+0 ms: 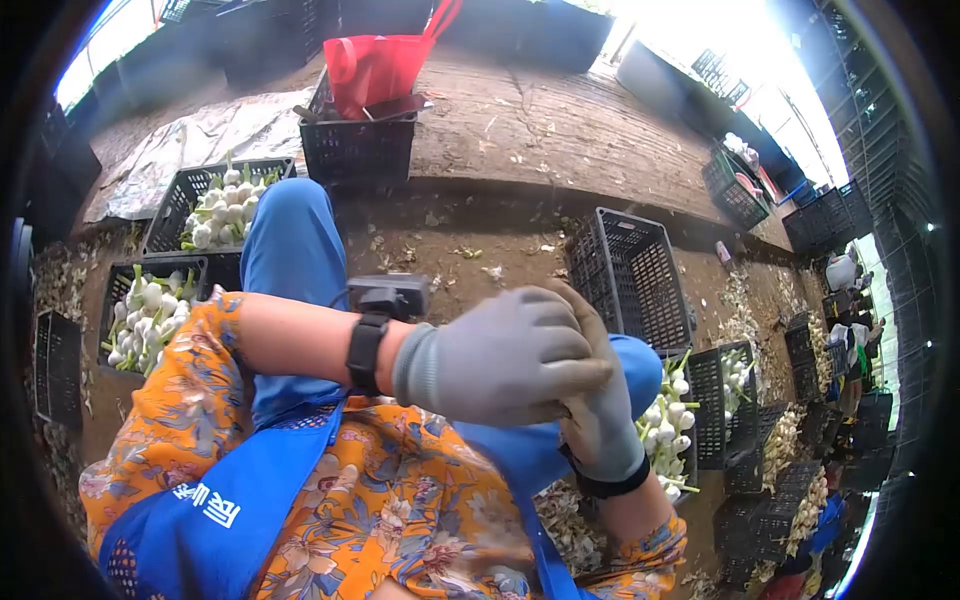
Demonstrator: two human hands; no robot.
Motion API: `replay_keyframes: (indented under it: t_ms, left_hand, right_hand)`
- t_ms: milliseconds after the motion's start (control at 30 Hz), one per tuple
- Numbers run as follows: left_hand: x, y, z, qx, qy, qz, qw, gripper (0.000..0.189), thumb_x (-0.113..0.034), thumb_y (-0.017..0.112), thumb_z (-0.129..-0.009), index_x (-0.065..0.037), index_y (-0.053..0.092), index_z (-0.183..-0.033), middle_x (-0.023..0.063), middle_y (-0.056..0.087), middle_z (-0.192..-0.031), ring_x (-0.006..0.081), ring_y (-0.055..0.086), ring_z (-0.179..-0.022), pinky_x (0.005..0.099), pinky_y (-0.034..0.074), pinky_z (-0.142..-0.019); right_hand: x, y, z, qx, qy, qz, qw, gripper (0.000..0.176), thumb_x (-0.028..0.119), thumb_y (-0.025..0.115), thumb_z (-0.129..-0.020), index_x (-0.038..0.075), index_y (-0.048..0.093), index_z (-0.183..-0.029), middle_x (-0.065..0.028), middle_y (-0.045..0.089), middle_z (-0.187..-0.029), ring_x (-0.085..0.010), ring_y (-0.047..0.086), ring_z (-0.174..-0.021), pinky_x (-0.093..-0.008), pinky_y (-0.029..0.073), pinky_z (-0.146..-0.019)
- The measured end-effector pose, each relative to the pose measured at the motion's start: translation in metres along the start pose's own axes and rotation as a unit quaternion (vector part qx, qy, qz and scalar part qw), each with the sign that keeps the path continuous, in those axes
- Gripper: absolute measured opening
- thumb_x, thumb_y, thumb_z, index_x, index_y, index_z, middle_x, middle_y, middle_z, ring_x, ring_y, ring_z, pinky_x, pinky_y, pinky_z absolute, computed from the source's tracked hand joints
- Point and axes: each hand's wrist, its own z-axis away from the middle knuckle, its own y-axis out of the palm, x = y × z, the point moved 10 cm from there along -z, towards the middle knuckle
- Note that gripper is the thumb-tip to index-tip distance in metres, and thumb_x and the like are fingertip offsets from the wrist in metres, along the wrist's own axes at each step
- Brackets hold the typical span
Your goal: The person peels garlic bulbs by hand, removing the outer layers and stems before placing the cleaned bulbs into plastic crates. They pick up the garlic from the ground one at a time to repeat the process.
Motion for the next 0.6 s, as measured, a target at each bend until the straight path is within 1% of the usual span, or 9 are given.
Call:
replay_keyframes:
  t_ms: [33,100,233,300,367,400,433,500,600]
  left_hand:
    - [0.001,-0.003,-0.004,-0.001,0.002,0.0,1.0,0.039,-0.022,0.067,-0.066,-0.006,0.063,-0.102,0.004,0.059,-0.083,0.0235,0.059,-0.083,0.038,0.046,-0.082]
    - [-0.002,-0.019,-0.01,-0.057,0.046,-0.073,0.995,0.027,-0.027,0.065,-0.066,-0.012,0.061,-0.088,0.0039,0.057,-0.082,0.0252,0.057,-0.082,0.0398,0.044,-0.078]
    - [0.027,-0.033,-0.021,0.048,0.008,-0.094,0.994,0.027,-0.018,0.066,-0.063,-0.011,0.062,-0.088,0.0028,0.055,-0.078,0.0253,0.055,-0.074,0.0391,0.045,-0.073]
    - [0.044,-0.034,-0.019,0.056,0.008,-0.119,0.991,0.024,-0.019,0.066,-0.062,-0.011,0.06,-0.084,0.0022,0.052,-0.076,0.0245,0.054,-0.071,0.0386,0.044,-0.072]
    - [0.064,-0.031,-0.019,0.071,-0.005,-0.126,0.989,0.024,-0.019,0.065,-0.062,-0.011,0.06,-0.083,0.002,0.052,-0.074,0.0242,0.054,-0.071,0.0386,0.045,-0.073]
    - [0.074,-0.03,-0.019,0.073,0.022,-0.154,0.985,0.023,-0.02,0.065,-0.061,-0.011,0.058,-0.081,0.0019,0.05,-0.072,0.0234,0.054,-0.071,0.038,0.045,-0.073]
    - [0.085,-0.027,-0.021,0.076,0.017,-0.149,0.986,0.023,-0.02,0.065,-0.061,-0.011,0.058,-0.081,0.0019,0.05,-0.072,0.0234,0.054,-0.071,0.038,0.045,-0.073]
    - [0.108,-0.021,-0.03,0.089,0.019,-0.191,0.977,0.024,-0.029,0.066,-0.057,-0.011,0.062,-0.072,0.0028,0.057,-0.073,0.023,0.058,-0.073,0.0379,0.046,-0.073]
    - [0.138,-0.016,-0.039,0.092,0.016,-0.17,0.981,0.028,-0.028,0.067,-0.057,-0.01,0.061,-0.078,0.0025,0.054,-0.073,0.0236,0.056,-0.072,0.0385,0.046,-0.075]
  right_hand:
    - [0.007,0.0,-0.005,0.024,-0.056,0.095,0.994,0.056,0.023,0.055,-0.092,-0.003,0.037,-0.138,-0.0115,0.051,-0.128,-0.0201,0.051,-0.12,-0.031,0.044,-0.099]
    - [0.004,0.001,-0.015,0.054,-0.072,0.082,0.993,0.048,0.02,0.053,-0.092,-0.002,0.042,-0.133,-0.011,0.053,-0.125,-0.0202,0.052,-0.118,-0.0315,0.044,-0.098]
    - [-0.004,0.011,-0.043,0.109,-0.103,0.066,0.986,0.029,0.011,0.049,-0.092,-0.001,0.054,-0.119,-0.0101,0.058,-0.115,-0.0192,0.056,-0.111,-0.0321,0.046,-0.093]
    - [-0.016,0.006,-0.06,0.109,-0.108,0.103,0.983,0.027,0.009,0.048,-0.093,0.0,0.056,-0.117,-0.0114,0.059,-0.114,-0.0184,0.057,-0.11,-0.0321,0.047,-0.092]
    - [-0.054,0.003,-0.081,0.111,0.018,-0.067,0.991,0.024,0.011,0.048,-0.094,0.002,0.059,-0.114,-0.0119,0.06,-0.115,-0.0184,0.058,-0.11,-0.0311,0.048,-0.091]
    - [-0.048,0.0,-0.089,0.148,-0.033,0.028,0.988,0.025,0.012,0.047,-0.096,0.003,0.058,-0.117,-0.0109,0.06,-0.119,-0.0184,0.057,-0.113,-0.031,0.047,-0.094]
    - [-0.058,-0.005,-0.095,0.148,-0.027,0.023,0.988,0.025,0.012,0.047,-0.096,0.003,0.058,-0.117,-0.0109,0.06,-0.119,-0.0184,0.057,-0.113,-0.031,0.047,-0.094]
    - [-0.083,-0.015,-0.111,0.156,0.026,-0.12,0.98,0.026,0.014,0.046,-0.098,0.004,0.057,-0.12,-0.0103,0.06,-0.119,-0.019,0.057,-0.114,-0.0318,0.047,-0.095]
    - [-0.086,-0.028,-0.133,0.168,0.044,-0.131,0.976,0.036,0.018,0.048,-0.099,0.004,0.045,-0.132,-0.0122,0.054,-0.129,-0.0186,0.051,-0.123,-0.0339,0.044,-0.101]
